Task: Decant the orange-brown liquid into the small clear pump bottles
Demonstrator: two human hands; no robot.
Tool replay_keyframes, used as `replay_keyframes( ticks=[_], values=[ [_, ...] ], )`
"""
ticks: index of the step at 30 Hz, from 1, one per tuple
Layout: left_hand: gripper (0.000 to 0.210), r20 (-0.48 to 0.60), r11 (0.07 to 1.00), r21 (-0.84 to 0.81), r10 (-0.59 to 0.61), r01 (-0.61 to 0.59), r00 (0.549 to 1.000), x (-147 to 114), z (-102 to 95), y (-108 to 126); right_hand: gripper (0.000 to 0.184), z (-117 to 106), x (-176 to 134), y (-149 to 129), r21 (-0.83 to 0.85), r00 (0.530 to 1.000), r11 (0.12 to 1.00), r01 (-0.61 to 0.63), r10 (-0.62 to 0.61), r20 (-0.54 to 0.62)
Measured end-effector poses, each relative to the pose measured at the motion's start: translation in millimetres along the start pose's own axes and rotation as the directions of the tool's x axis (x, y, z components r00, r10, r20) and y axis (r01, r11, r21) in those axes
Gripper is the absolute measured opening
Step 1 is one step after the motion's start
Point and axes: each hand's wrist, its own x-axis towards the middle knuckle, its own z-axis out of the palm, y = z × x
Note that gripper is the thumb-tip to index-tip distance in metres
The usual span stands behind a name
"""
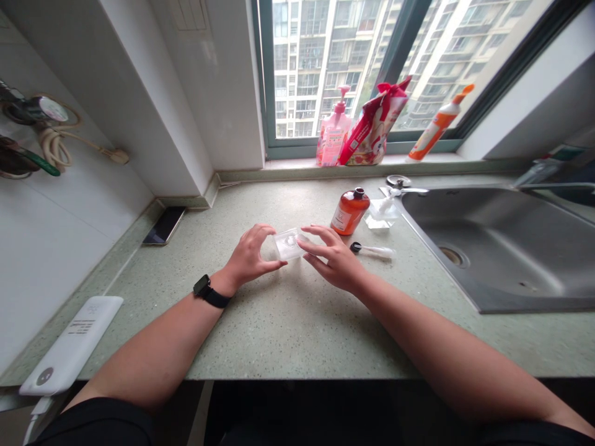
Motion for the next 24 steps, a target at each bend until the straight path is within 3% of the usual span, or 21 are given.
replay_keyframes(
  ticks=[5,11,14,16,18,21,24],
  values=[
    [0.065,-0.005,1.000,-0.001,-0.002,0.002,1.000,0,0.1,-2,0.033,-2,1,-13,-0.137,0.999,0.990,0.037,-0.038,-0.004],
    [0.065,-0.001,1.000,-0.003,-0.022,0.022,1.000,1,0.2,-2,0.033,-7,2,-26,-0.209,0.993,0.973,0.097,-0.082,0.079],
    [0.064,0.000,1.000,-0.003,-0.024,0.024,1.000,1,0.0,-3,0.030,-8,1,-28,-0.152,0.987,0.977,0.151,-0.141,0.075],
    [0.064,-0.001,1.000,-0.002,-0.026,0.026,1.000,1,-0.4,-2,0.029,-10,2,-27,-0.027,0.986,0.987,0.156,-0.154,0.063],
    [0.063,-0.001,1.000,-0.001,-0.027,0.027,1.000,1,-1.0,-2,0.028,-14,4,-24,0.135,0.994,0.987,0.093,-0.100,0.050],
    [0.064,0.000,1.000,-0.004,-0.027,0.027,1.000,1,-1.8,-1,0.026,-22,7,-18,0.338,0.995,0.936,-0.098,0.083,0.058],
    [0.063,0.003,0.999,-0.006,-0.031,0.031,0.999,1,-2.1,-1,0.026,-25,9,-11,0.461,0.945,0.825,-0.326,0.265,0.194]
  ],
)
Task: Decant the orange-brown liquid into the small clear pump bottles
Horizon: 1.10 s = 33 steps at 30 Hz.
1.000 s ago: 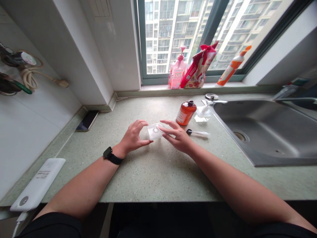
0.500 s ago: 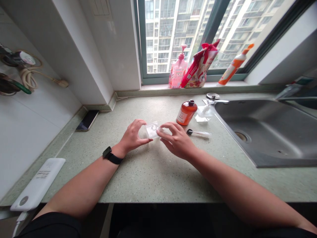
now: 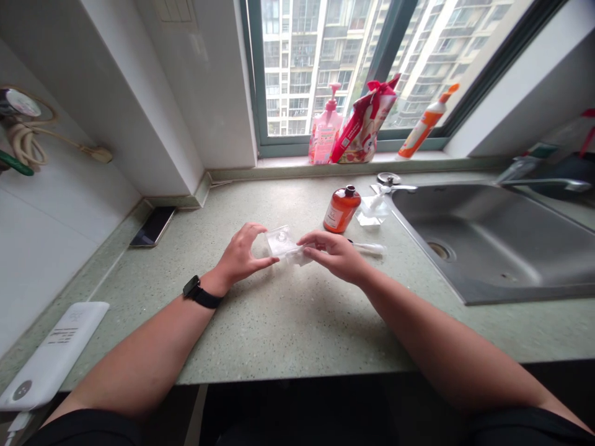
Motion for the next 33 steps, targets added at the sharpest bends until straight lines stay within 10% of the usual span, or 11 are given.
replay_keyframes(
  ticks=[5,11,20,25,33],
  values=[
    [0.061,0.001,1.000,0.000,-0.002,0.002,1.000,0,-0.5,1,0.015,6,0,5,0.024,0.963,0.982,-0.185,0.176,0.206],
    [0.059,0.014,1.000,0.005,-0.012,0.012,1.000,1,-2.1,2,0.008,4,-4,4,-0.546,0.993,0.837,-0.049,0.097,0.060],
    [0.059,0.047,0.999,0.014,-0.030,0.030,0.998,1,-2.5,-3,0.029,-86,-3,-9,-0.625,0.962,0.735,-0.264,0.247,-0.116],
    [0.062,0.063,0.998,0.024,-0.053,0.052,0.997,2,-1.4,-6,0.032,-137,-16,0,-0.629,0.860,0.614,-0.476,0.475,-0.187],
    [0.066,0.083,0.996,0.016,-0.084,0.083,0.993,3,-1.2,-7,0.041,-164,-22,31,-0.675,0.713,0.544,-0.499,0.700,0.037]
  ],
)
